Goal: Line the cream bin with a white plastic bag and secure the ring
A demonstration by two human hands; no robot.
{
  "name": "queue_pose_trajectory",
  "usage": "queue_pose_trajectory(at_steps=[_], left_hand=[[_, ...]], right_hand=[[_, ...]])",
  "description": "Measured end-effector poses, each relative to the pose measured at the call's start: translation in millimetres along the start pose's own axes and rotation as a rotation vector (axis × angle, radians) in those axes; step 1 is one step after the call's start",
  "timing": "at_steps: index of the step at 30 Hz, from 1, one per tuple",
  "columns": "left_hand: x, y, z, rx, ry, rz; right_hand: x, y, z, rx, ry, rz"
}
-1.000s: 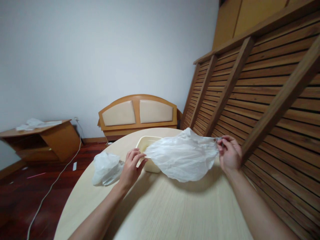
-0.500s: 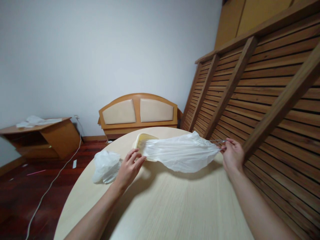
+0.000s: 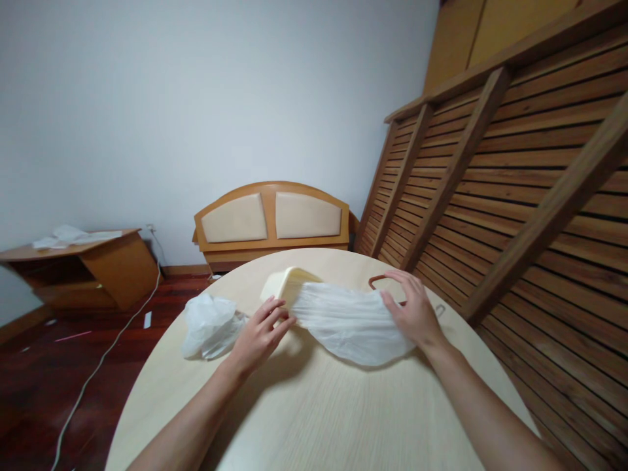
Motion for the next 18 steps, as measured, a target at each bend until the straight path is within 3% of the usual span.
queue_pose_trajectory(at_steps=[3,6,10,18], left_hand=[[-2,0,1,-0.029,-0.039,0.026],[-3,0,1,-0.056,-0.055,0.043],[-3,0,0,-0.068,-0.073,0.045],[-3,0,1,-0.045,-0.064,0.041]], right_hand=[[-4,-36,17,0.014,-0.357,-0.246],[-17,-52,32,0.043,-0.579,-0.292],[-32,-50,44,0.069,-0.694,-0.208],[-32,-36,50,0.070,-0.764,-0.109]])
Point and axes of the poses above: each hand's wrist, its own x-axis towards the middle knuckle, its own z-axis out of the palm, y = z × x, the point moved 2 cm from there along x, towards the middle knuckle, and after that the axes turned 14 degrees about -z, right-handed, at the moved point
